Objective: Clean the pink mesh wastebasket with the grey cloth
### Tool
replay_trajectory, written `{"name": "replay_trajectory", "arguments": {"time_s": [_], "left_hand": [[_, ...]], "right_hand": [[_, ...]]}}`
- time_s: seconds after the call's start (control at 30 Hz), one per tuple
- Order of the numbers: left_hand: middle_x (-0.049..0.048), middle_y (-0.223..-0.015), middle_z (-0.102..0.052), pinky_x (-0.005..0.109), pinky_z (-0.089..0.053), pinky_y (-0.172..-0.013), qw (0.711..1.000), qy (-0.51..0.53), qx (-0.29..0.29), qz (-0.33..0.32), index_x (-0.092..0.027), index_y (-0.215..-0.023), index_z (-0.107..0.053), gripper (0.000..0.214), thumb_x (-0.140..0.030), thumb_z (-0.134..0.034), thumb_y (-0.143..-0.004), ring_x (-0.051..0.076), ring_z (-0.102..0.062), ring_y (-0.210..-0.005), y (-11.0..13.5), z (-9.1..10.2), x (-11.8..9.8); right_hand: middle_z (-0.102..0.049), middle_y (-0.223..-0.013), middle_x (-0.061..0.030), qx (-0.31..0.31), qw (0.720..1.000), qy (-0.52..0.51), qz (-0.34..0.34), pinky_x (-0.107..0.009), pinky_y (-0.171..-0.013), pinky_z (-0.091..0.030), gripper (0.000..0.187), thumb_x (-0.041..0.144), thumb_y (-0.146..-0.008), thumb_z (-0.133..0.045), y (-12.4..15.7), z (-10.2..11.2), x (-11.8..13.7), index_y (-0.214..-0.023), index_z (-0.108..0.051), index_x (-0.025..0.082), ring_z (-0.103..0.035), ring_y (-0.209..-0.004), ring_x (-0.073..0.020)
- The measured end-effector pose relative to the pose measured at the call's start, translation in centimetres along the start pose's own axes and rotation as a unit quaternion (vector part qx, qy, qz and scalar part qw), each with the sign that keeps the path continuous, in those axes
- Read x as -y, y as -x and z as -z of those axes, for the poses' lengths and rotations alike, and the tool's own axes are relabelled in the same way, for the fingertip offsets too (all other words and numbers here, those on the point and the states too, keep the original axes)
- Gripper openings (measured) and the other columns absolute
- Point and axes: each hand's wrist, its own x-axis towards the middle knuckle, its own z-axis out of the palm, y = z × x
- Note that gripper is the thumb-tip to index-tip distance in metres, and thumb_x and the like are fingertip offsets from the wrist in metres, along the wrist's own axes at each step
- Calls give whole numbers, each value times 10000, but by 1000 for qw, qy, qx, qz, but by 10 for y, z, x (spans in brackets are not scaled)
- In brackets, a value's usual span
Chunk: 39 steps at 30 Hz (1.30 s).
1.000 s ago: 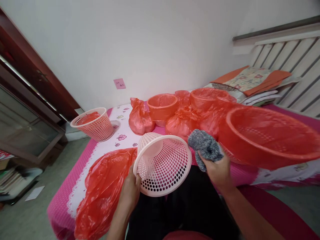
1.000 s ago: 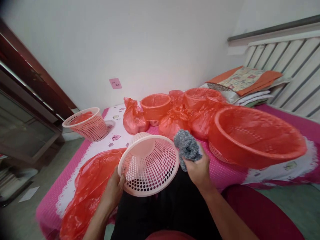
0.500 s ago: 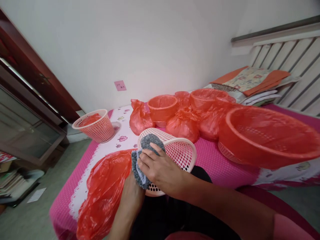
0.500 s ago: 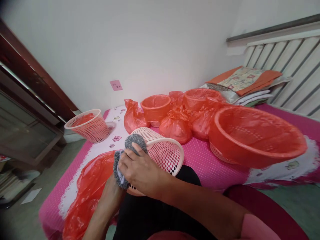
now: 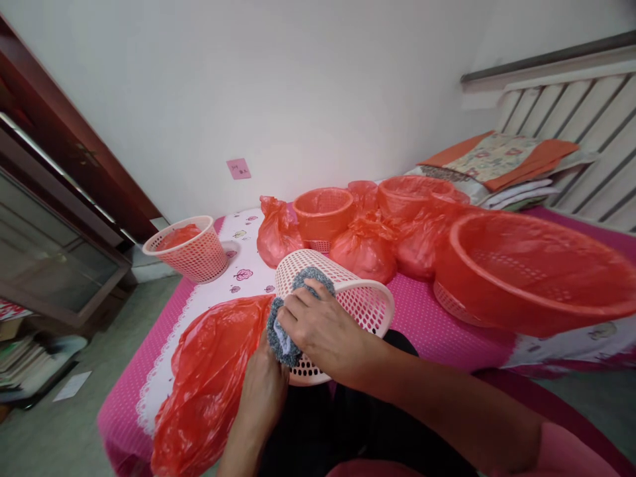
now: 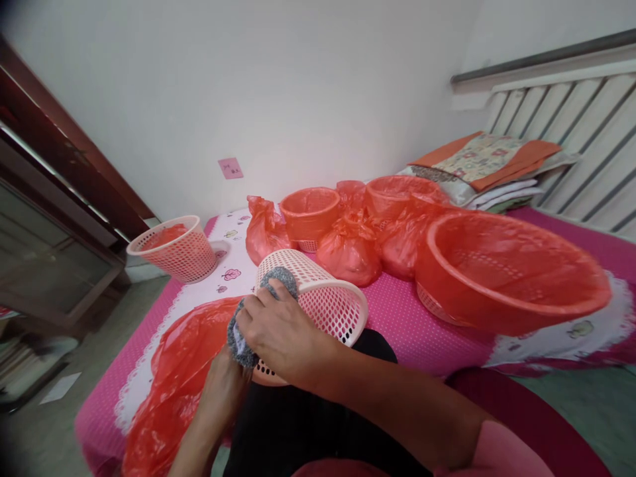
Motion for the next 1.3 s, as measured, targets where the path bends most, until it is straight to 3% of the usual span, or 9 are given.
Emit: {"name": "replay_trajectory", "arguments": {"time_s": [0.1, 0.27, 0.5, 0.6, 0.77, 0.97, 1.13, 1.3], "left_hand": [[115, -1156, -784, 325, -504, -988, 999, -43, 30, -6, -199, -1130, -783, 413, -67, -752, -740, 352, -655, -1196, 1, -2, -9], [127, -1333, -717, 370, -486, -1039, 994, -95, 46, -4, -218, -1212, -754, 447, -120, -737, -777, 347, -651, -1221, 0, -1, -11], [112, -1421, -679, 427, -466, -1074, 980, -192, 51, -16, -273, -1438, -632, 690, -140, -723, -767, 353, -661, -1203, -2, 3, -5], [117, -1418, -682, 450, -475, -1050, 974, -221, 50, -11, -281, -1473, -597, 686, -173, -701, -804, 351, -690, -1131, -3, 6, 0], [120, -1493, -627, 452, -435, -1109, 972, -227, 54, -21, -261, -1478, -588, 656, -203, -680, -830, 361, -637, -1262, -3, 9, 5], [137, -1583, -531, 498, -441, -1127, 947, -303, 97, -41, -241, -1568, -442, 646, -240, -523, -927, 323, -621, -1311, -2, 13, 8], [132, -1528, -592, 473, -356, -1211, 961, -260, 82, -54, -218, -1492, -543, 562, -307, -547, -937, 300, -533, -1421, -4, 17, 21], [140, -1343, -724, 475, -386, -1184, 973, -217, 78, -6, -216, -1333, -682, 479, -374, -648, -882, 341, -591, -1357, -3, 27, 25]], "right_hand": [[-662, -1041, -95, -1, 1000, -12, -17, -479, -1089, -373, 107, 166, -974, -582, 3, 0, -7, -1071, -629, 166, -567, -1005, -273], [-668, -1090, -104, -17, 996, -56, -62, -473, -1086, -348, 171, 150, -1000, -517, 12, -5, -22, -1125, -632, 173, -551, -1068, -270], [-661, -1092, -116, -67, 983, -121, -124, -480, -1047, -391, 308, 66, -905, -529, 31, -7, -46, -1184, -632, 149, -535, -1074, -288], [-659, -1139, -109, -81, 973, -154, -153, -487, -1048, -398, 407, 52, -848, -568, 42, -10, -56, -1233, -606, 176, -542, -1137, -296], [-660, -1181, -108, -94, 963, -176, -182, -488, -1030, -416, 476, 48, -827, -591, 56, -16, -65, -1282, -588, 187, -560, -1184, -309], [-676, -1212, -110, -110, 948, -197, -222, -491, -1002, -452, 472, 84, -830, -622, 70, -17, -70, -1278, -598, 228, -596, -1181, -326], [-676, -1223, -106, -126, 937, -215, -244, -489, -1001, -477, 468, 106, -827, -640, 81, -22, -71, -1275, -607, 239, -612, -1174, -326], [-677, -1208, -92, -146, 925, -239, -258, -479, -1022, -485, 509, 80, -800, -631, 92, -32, -70, -1279, -604, 247, -613, -1193, -315]]}}
